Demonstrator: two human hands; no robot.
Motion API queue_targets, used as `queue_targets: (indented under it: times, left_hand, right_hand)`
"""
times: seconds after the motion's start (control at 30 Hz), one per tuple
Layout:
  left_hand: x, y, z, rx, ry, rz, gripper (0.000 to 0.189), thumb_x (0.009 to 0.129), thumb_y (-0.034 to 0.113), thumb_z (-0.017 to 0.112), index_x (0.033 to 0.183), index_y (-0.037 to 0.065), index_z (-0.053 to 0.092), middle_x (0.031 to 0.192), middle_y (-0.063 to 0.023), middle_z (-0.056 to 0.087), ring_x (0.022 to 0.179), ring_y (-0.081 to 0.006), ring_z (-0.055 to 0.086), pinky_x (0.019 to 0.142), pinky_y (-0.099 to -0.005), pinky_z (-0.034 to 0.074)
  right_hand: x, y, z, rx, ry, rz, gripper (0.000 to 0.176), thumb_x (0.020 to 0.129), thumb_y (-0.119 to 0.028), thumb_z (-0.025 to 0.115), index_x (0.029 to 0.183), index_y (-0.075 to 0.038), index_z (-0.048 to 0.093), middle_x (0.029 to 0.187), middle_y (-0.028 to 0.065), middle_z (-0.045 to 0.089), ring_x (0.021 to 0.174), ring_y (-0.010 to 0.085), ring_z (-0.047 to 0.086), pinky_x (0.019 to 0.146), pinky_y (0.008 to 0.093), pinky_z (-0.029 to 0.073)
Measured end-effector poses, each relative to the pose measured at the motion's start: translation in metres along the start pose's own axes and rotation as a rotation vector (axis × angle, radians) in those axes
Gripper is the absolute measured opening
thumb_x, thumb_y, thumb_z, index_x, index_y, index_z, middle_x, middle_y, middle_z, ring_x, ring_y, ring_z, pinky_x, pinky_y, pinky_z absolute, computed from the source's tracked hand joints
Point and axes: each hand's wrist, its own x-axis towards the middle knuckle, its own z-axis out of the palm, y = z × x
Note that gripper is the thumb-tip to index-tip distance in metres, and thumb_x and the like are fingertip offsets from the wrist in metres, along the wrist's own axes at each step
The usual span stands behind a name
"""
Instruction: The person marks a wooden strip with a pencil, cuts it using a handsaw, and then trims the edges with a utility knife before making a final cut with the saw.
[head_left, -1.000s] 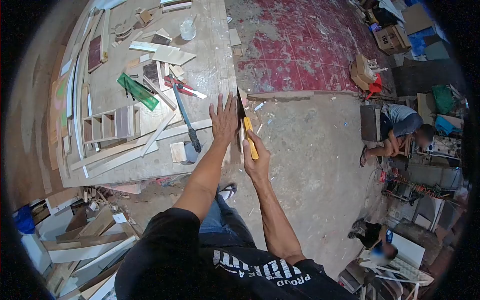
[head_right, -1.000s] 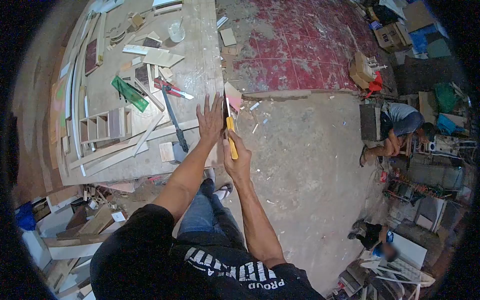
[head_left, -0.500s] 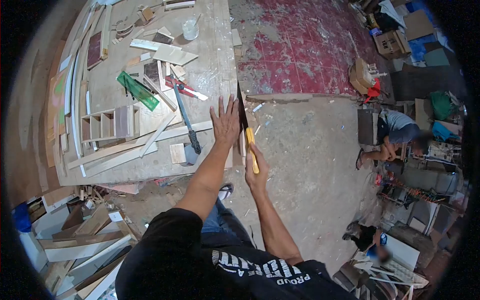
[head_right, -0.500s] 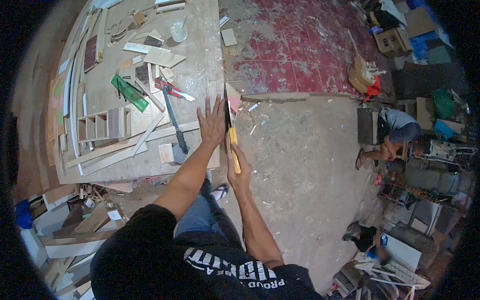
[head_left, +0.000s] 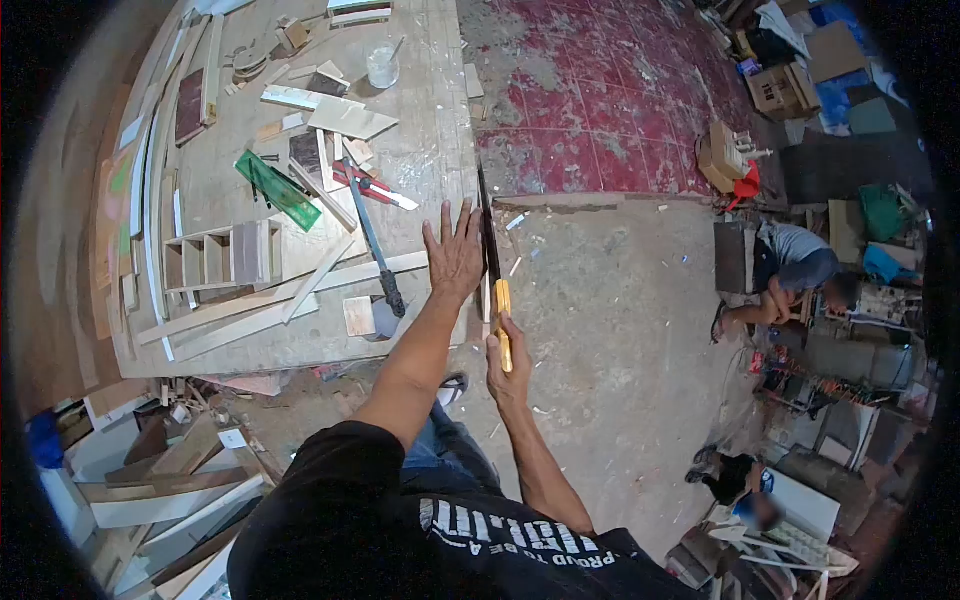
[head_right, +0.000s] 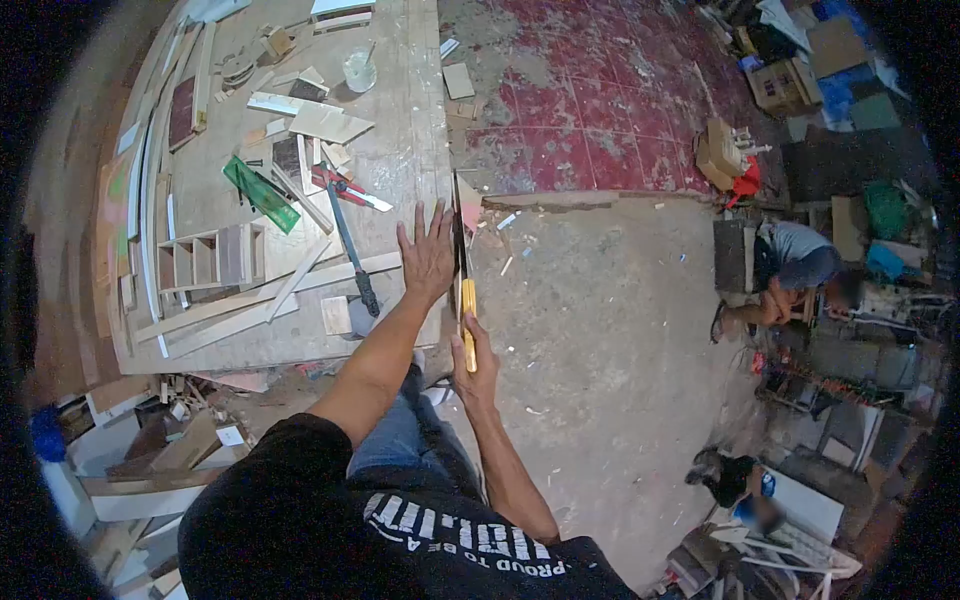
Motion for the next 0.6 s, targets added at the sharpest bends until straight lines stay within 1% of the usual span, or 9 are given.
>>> queue_targets:
  times: [0.1,0.13,0.17,0.2,0.23,0.33,0.37,0.43,0.6]
  left_hand:
    - [-0.002,0.002,-0.003,-0.026,-0.013,0.001,0.06,0.102,0.023,0.044,0.16,0.015,0.033,0.172,-0.0032,0.019,0.158,-0.034,0.013,0.12,-0.0665,0.014]
    - [-0.003,0.002,0.001,-0.025,0.005,-0.001,0.06,0.102,0.024,0.043,0.16,0.015,0.033,0.172,-0.0033,0.019,0.158,-0.034,0.013,0.12,-0.0665,0.014]
    - [0.0,0.001,0.004,-0.022,0.03,-0.002,0.059,0.103,0.025,0.043,0.16,0.015,0.033,0.172,-0.0034,0.019,0.158,-0.0339,0.013,0.12,-0.0665,0.014]
    - [0.001,-0.001,0.015,0.044,0.087,0.01,0.065,0.1,0.031,0.051,0.16,0.015,0.033,0.172,-0.0038,0.019,0.158,-0.0344,0.014,0.12,-0.0663,0.015]
    - [-0.001,0.001,0.004,0.042,0.087,0.014,0.065,0.1,0.031,0.051,0.16,0.015,0.033,0.172,-0.0038,0.019,0.158,-0.0344,0.014,0.12,-0.0663,0.015]
    - [-0.005,0.0,-0.013,0.04,-0.045,0.034,0.086,0.088,0.04,0.068,0.161,0.015,0.031,0.172,-0.003,0.018,0.158,-0.0347,0.012,0.12,-0.066,0.015]
    - [-0.006,-0.001,-0.011,0.039,-0.047,0.037,0.086,0.088,0.04,0.068,0.161,0.015,0.031,0.172,-0.003,0.018,0.158,-0.0347,0.012,0.12,-0.066,0.015]
    - [-0.006,-0.004,-0.009,0.062,-0.054,0.061,0.085,0.09,0.039,0.066,0.162,0.015,0.028,0.172,-0.0026,0.018,0.158,-0.0341,0.011,0.12,-0.0662,0.014]
    - [-0.005,-0.003,-0.007,0.056,-0.057,0.045,0.079,0.094,0.037,0.06,0.162,0.014,0.027,0.172,-0.0004,0.017,0.158,-0.0325,0.012,0.121,-0.0658,0.014]
  right_hand:
    - [-0.014,-0.035,-0.033,-0.004,-0.081,0.121,0.044,0.099,-0.007,0.062,0.142,-0.001,0.055,0.13,0.0208,0.068,0.113,0.0273,0.069,0.096,0.0351,0.052]
    - [-0.019,-0.044,-0.043,-0.05,-0.097,0.154,0.046,0.1,-0.011,0.064,0.144,0.0,0.054,0.116,0.0134,0.071,0.094,0.0134,0.065,0.084,0.0285,0.053]
    - [-0.02,-0.053,-0.049,-0.053,-0.09,0.151,0.046,0.1,-0.011,0.064,0.144,0.0,0.054,0.116,0.0134,0.071,0.094,0.0134,0.065,0.084,0.0285,0.053]
    - [-0.021,-0.068,-0.055,-0.059,-0.07,0.031,0.048,0.1,-0.012,0.065,0.145,0.0,0.052,0.108,0.0116,0.071,0.085,0.0117,0.063,0.077,0.0274,0.052]
    - [-0.023,-0.08,-0.061,-0.065,-0.052,-0.087,0.05,0.1,-0.013,0.065,0.146,0.001,0.051,0.1,0.0098,0.072,0.076,0.0101,0.062,0.07,0.0263,0.052]
    - [-0.027,-0.102,-0.072,-0.021,-0.18,0.09,0.052,0.1,-0.014,0.066,0.147,0.001,0.049,0.089,0.007,0.067,0.071,0.0087,0.06,0.063,0.0253,0.049]
    - [-0.027,-0.11,-0.074,-0.021,-0.179,0.092,0.052,0.1,-0.014,0.066,0.147,0.001,0.049,0.089,0.007,0.067,0.071,0.0087,0.06,0.063,0.0253,0.049]
    - [-0.018,-0.124,-0.073,-0.066,-0.205,0.178,0.055,0.098,-0.012,0.068,0.147,0.003,0.048,0.101,0.0197,0.072,0.079,0.0173,0.068,0.069,0.0308,0.054]
    - [0.015,-0.155,-0.064,-0.068,-0.152,0.187,0.049,0.099,-0.014,0.067,0.141,0.006,0.052,0.088,0.0195,0.07,0.072,0.0159,0.067,0.064,0.0312,0.053]
